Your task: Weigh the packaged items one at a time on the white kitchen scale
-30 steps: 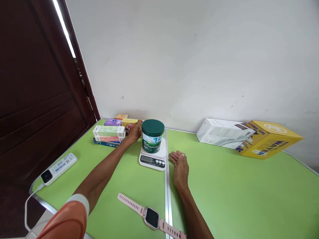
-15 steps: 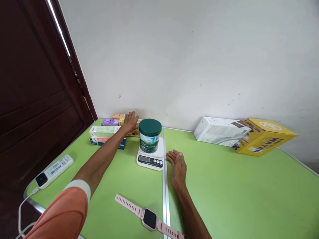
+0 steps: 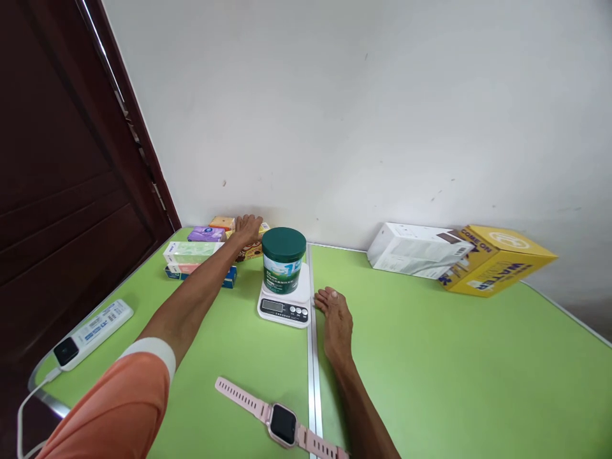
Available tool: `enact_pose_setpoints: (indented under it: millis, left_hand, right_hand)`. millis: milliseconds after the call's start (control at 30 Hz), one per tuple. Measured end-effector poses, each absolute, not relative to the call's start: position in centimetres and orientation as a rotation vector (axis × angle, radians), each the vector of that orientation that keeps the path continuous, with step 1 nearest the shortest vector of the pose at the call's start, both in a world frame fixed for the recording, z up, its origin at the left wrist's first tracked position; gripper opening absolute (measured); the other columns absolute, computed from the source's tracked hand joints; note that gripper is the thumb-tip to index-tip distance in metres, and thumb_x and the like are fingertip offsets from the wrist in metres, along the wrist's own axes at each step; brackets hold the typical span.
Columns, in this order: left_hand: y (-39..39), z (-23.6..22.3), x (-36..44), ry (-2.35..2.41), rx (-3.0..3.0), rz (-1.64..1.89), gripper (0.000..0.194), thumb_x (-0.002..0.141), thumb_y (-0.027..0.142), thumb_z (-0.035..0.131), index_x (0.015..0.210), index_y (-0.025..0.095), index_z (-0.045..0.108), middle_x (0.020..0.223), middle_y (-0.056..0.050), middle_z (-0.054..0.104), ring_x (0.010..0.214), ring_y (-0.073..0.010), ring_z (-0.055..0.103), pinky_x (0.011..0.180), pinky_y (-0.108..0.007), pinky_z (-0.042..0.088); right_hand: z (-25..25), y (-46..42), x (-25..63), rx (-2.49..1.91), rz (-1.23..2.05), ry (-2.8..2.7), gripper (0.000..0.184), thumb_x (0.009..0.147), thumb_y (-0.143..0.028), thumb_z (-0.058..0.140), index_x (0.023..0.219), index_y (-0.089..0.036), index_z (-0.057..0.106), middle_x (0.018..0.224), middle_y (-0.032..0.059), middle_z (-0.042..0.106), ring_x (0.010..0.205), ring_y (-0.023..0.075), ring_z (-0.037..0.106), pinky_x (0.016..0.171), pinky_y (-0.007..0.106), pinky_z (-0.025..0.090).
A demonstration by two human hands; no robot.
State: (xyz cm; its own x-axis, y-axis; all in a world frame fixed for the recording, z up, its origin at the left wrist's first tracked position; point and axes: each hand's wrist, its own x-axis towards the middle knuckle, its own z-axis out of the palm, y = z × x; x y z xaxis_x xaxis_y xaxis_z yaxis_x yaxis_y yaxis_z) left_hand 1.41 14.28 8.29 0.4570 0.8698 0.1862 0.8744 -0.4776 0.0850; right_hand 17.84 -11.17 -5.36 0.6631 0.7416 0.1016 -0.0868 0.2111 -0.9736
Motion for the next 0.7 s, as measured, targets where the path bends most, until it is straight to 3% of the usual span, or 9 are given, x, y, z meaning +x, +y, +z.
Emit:
enact_pose_setpoints:
  millis: [700]
  left_hand:
    - [13.5, 9.3, -3.1, -1.61, -2.665, -0.248, 0.04, 0.079, 0.015, 0.076, 0.118, 0.019, 0.067, 0.128, -0.02, 0.065, 0.132, -0.0411, 0.052, 0.113, -0.056, 0.034]
  right_hand:
    - [-4.4, -11.4, 17.6, -1.264, 0.609, -0.706, 0.062, 0.092, -0.08, 0.054, 0.106, -0.021, 0.067, 0.109, 0.0106, 0.072, 0.097, 0.0264, 0.071, 0.096, 0.047, 0.056]
